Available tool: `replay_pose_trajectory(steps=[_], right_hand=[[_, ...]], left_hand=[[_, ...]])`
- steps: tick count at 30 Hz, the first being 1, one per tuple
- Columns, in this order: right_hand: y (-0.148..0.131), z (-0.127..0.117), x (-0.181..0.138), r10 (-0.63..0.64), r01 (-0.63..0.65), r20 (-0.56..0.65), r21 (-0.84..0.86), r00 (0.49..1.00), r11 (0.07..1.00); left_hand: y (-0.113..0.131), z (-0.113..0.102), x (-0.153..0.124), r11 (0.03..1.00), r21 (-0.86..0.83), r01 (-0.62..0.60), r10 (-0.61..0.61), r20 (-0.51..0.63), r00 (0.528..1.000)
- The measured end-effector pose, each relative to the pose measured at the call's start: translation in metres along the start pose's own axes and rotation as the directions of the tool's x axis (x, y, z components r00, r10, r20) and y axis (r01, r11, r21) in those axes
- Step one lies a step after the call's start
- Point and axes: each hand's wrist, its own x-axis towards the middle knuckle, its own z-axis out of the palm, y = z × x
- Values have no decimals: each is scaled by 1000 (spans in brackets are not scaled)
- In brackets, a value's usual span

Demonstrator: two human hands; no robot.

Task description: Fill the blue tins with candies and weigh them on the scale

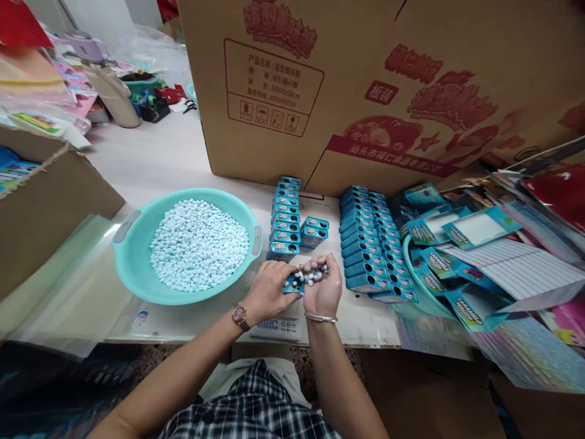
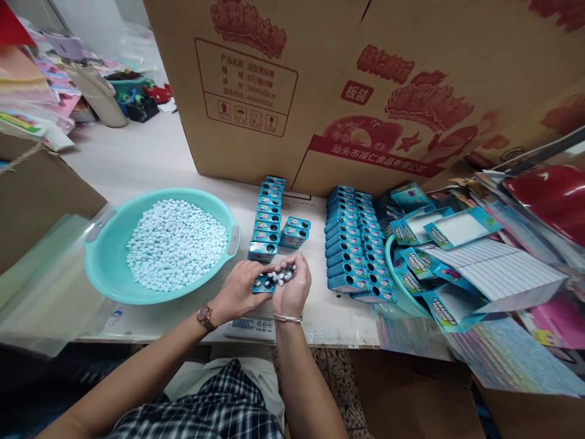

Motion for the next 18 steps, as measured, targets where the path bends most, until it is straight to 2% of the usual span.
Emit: replay_pose_trajectory(steps=[7,14,18], right_hand=[[2,3,-7,-106,110,47,-91,993,990],[2,3,-14,-125,133,75,-106,989,985],[3,0,-15,-129,138,82,-118,988,983]], left_hand=[[-1,3,-1,998,-63,-2,0,-31,1000],[-3,5,-3,995,-95,-31,25,-69,997],[-4,2,-5,994,-93,-50,45,-53,998]])
